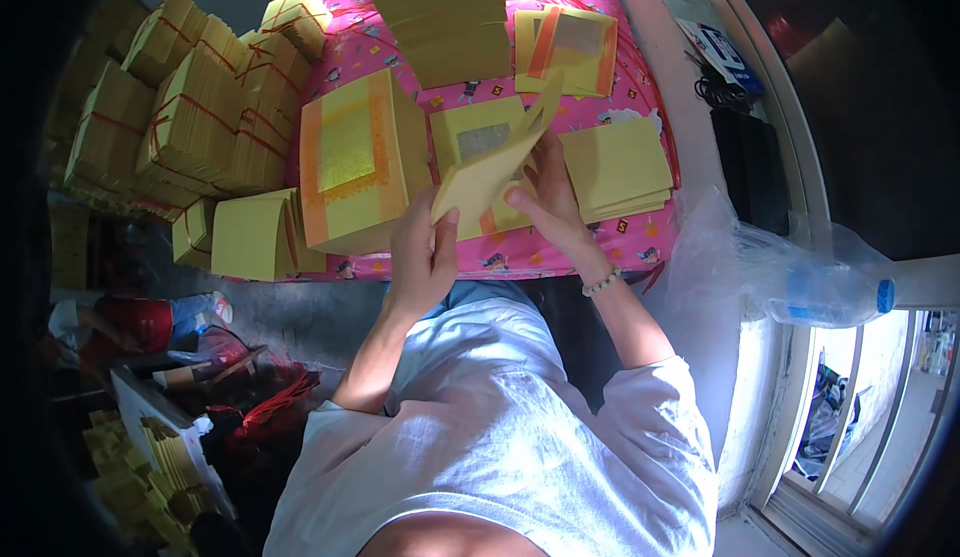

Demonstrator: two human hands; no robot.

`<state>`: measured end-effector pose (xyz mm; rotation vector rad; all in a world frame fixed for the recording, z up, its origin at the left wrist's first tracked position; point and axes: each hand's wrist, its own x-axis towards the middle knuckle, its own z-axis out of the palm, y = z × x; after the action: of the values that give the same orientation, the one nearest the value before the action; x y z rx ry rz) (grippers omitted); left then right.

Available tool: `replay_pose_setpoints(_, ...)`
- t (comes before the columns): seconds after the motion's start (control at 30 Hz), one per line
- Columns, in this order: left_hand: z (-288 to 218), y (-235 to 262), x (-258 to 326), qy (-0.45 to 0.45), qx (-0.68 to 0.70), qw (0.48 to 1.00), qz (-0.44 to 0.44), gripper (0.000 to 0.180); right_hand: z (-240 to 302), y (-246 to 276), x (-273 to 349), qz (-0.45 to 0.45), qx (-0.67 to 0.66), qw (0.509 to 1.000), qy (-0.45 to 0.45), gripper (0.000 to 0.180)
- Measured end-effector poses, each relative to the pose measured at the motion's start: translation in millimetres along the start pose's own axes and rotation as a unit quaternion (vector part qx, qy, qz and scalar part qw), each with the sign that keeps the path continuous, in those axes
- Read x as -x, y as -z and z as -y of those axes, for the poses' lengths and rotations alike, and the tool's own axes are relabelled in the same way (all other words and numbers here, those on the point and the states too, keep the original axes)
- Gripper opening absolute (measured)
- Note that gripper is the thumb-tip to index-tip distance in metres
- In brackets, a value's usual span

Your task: The person folds yellow paper sheets with a central gray square and red stripe into small packets. They repeatedly pick up a sheet, fold it in half, and place it into a growing stack on the table. Bundles of similar sheets are visible nearby.

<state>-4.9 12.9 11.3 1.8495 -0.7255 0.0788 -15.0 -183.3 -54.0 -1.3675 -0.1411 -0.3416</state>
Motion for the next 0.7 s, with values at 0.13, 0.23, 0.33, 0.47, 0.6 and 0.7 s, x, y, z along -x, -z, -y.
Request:
replay_pose_setpoints(0.13, 16.0, -3.2, 1.6, 0.025, 0.175, 0.984, 0.030, 0.021, 14.5, -8.4, 12.5, 0.053, -0.049, 0.993, -0.089, 0.103)
replay_pose_setpoints(0.23, 24.8, -6.4, -1.1, 0.006, 0.141, 0.990, 0.004, 0.032, 18.6, -10.9, 20.0, 0.058, -0.001, 0.989, -0.132, 0.090)
replay_pose_setpoints(0.33, 22.8, -10.3, -4.5, -0.028, 0.040, 0.996, -0.073, 0.044, 24.6, -17.9, 23.0, 0.029, 0.022, 0.992, -0.119, 0.072)
replay_pose_setpoints(0.47, 29.5, -18.7, -7.3, 0.029, 0.203, 0.978, -0.047, 0.047, 26.1, -20.9, 27.7, 0.004, 0.030, 0.996, -0.088, 0.056)
replay_pose_setpoints(0.6, 27.0, -12.5, -8.6, 0.115, 0.323, 0.937, 0.065, 0.044, 32.7, -22.4, 26.6, -0.015, 0.051, 0.993, -0.107, 0.046)
replay_pose_setpoints(0.7, 28.0, -11.5, -9.0, 0.118, 0.340, 0.930, 0.075, 0.043, 35.1, -24.3, 24.8, -0.048, 0.031, 0.991, -0.122, 0.041)
